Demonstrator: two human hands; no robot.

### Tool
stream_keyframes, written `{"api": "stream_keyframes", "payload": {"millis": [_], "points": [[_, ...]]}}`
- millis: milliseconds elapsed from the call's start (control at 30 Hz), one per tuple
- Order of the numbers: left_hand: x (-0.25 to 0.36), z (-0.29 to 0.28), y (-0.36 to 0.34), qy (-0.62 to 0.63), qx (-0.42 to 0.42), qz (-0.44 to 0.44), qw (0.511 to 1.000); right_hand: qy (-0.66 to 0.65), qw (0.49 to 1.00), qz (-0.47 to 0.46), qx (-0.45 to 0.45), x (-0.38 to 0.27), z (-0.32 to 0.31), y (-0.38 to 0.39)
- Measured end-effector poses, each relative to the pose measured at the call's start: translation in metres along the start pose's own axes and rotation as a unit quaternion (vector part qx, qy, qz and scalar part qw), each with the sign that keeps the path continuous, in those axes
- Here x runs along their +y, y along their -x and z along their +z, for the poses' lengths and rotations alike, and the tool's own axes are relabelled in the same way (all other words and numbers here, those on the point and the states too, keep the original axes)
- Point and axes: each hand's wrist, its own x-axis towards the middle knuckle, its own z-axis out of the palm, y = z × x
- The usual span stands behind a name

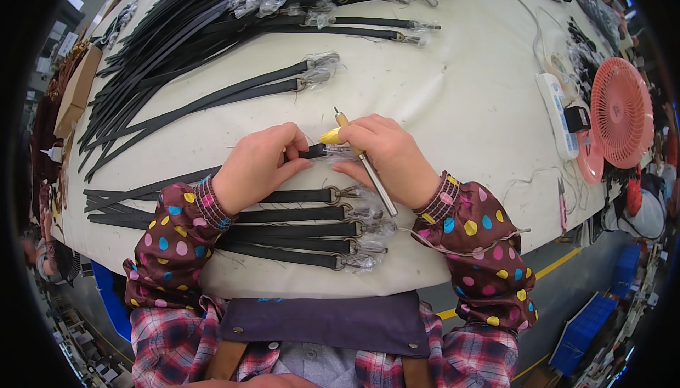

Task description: The person uses a soldering iron to apply heat to the ends of black straps, likely to seal or finish them. They handle each strap individually, applying the tool to the tip and then placing the finished strap on the table.

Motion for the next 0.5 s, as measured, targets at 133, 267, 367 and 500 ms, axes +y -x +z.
{"api": "stream_keyframes", "payload": {"millis": [133, 267, 367, 500], "points": [[0.000, 0.002, -0.003, 0.030, 0.010, -0.009, 0.999, -0.017, 0.998, -0.009, 0.056, 0.005, -0.001, 0.001], [0.006, 0.007, -0.004, 0.031, 0.033, -0.001, 0.999, -0.062, 0.994, 0.052, 0.074, 0.005, 0.004, 0.003], [0.006, 0.011, -0.005, 0.031, 0.041, 0.020, 0.998, -0.141, 0.981, 0.104, 0.082, 0.004, 0.009, 0.007], [0.001, 0.012, -0.005, 0.043, 0.042, 0.040, 0.997, -0.186, 0.977, 0.060, 0.088, 0.002, 0.008, 0.003]]}}
